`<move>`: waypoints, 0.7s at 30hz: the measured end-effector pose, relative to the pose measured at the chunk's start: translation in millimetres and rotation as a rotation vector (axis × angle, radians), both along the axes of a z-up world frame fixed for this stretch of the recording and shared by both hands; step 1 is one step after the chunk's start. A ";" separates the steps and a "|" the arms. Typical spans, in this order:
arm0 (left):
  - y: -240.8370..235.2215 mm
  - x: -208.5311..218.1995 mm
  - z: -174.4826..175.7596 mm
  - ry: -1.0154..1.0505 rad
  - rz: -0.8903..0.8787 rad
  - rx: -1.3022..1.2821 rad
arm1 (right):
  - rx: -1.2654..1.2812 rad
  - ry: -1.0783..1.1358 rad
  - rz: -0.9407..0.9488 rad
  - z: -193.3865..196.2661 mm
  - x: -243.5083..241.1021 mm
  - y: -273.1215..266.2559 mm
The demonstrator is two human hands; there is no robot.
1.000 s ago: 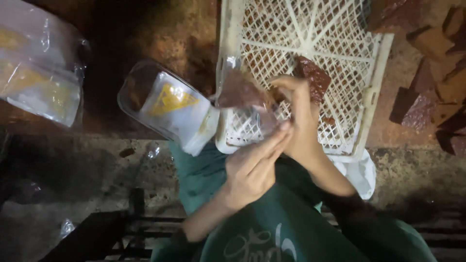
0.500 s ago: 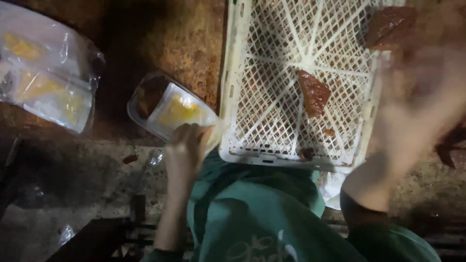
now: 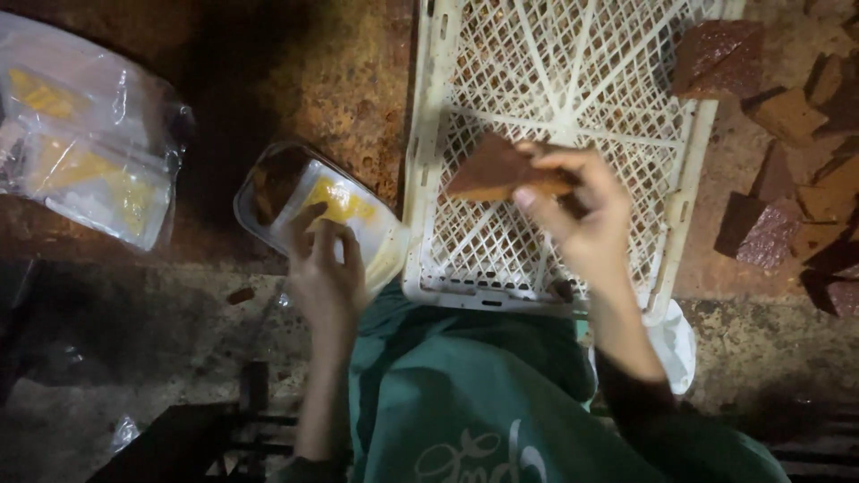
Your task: The person repeatedly picks reddish-brown dried food pieces from a white plastic crate and places them into a clear plastic bag. The person handles the pieces one at a time, transferring them from the crate to the bag throughout the clip.
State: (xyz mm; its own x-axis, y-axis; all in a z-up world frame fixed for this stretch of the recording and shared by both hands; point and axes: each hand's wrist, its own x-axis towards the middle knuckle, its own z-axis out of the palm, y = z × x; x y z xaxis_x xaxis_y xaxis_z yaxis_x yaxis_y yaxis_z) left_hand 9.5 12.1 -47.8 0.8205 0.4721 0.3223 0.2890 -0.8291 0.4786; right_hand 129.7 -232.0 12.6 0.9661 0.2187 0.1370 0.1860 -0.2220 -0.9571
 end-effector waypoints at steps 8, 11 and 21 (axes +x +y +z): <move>-10.7 -0.2 37.5 -0.075 -0.049 -0.173 | 0.010 -0.396 0.167 -7.9 -66.6 75.1; -24.6 5.2 40.2 -0.179 -0.068 -0.059 | -0.035 -0.470 0.104 -8.9 -69.9 70.1; -57.8 33.9 59.8 -0.076 -0.115 0.008 | -0.214 -0.481 0.214 28.2 -58.0 57.2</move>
State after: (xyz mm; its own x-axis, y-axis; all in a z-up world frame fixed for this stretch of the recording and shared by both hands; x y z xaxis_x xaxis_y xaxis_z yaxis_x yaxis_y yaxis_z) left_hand 43.4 -45.8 11.9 0.8420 0.3732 0.3895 0.1546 -0.8587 0.4886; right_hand 71.7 -174.7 40.8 0.7370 0.4743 0.4816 0.6521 -0.3113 -0.6913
